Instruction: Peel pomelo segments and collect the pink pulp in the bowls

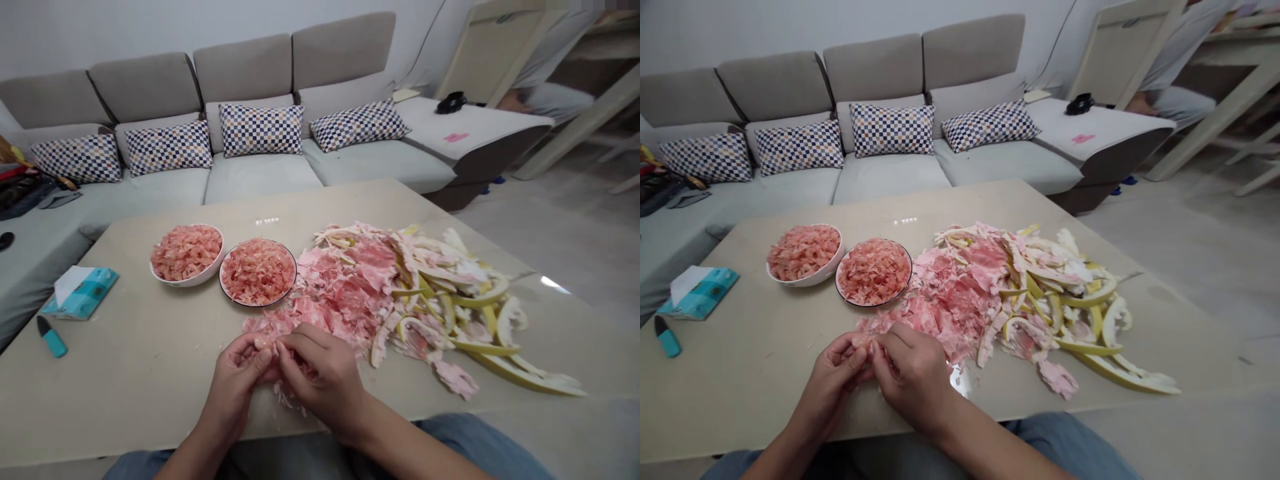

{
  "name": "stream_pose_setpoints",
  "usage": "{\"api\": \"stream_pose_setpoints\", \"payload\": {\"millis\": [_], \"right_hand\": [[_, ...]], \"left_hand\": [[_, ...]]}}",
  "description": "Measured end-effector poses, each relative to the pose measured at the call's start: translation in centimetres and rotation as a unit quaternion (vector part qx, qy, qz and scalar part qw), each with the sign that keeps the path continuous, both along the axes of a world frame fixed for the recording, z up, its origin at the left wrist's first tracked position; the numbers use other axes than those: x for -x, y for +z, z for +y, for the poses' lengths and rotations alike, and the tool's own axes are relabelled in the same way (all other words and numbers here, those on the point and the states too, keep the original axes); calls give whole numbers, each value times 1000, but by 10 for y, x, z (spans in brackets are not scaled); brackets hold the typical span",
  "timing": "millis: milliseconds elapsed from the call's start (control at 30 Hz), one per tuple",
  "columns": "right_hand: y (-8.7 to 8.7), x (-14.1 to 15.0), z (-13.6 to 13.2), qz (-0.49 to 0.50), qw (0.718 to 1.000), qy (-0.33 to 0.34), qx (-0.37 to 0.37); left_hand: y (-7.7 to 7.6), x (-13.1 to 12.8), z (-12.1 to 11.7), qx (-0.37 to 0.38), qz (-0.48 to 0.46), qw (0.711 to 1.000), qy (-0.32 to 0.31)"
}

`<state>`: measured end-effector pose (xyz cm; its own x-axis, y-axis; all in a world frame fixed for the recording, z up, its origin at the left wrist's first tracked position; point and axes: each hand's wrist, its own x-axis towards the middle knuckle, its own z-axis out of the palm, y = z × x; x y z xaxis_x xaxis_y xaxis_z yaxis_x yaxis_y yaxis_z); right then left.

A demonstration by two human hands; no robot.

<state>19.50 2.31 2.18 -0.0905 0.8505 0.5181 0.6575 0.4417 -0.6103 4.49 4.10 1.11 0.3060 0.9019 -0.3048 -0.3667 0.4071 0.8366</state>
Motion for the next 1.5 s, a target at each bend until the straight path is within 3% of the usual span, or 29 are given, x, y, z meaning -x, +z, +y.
{"api": "stream_pose_setpoints", "payload": {"millis": [200,400,500,600,767,867,1067,1233,1367,1500], "right_hand": [[4,0,2,50,998,-1,29],[21,-17,16,139,959,95,226],[23,-21,18,168,945,93,263],[22,-21,16,181,948,85,248],[16,-19,15,179,965,127,141],[12,-18,15,148,972,145,112],[9,-15,16,201,956,115,177],[9,-21,23,253,940,57,220],[6,-25,38,195,963,17,187],[1,-18,70,97,990,25,94]], "left_hand": [[1,1,-2,19,-28,999,0],[2,5,-1,19,2,999,-27],[3,5,1,10,24,999,-29],[1,4,2,7,28,999,-39],[-5,4,1,-4,35,998,-54],[-4,4,0,3,46,997,-67],[6,4,1,-7,34,996,-80],[2,7,3,15,38,997,-64],[-3,11,10,15,35,998,-58],[-8,18,21,8,28,999,-24]]}}
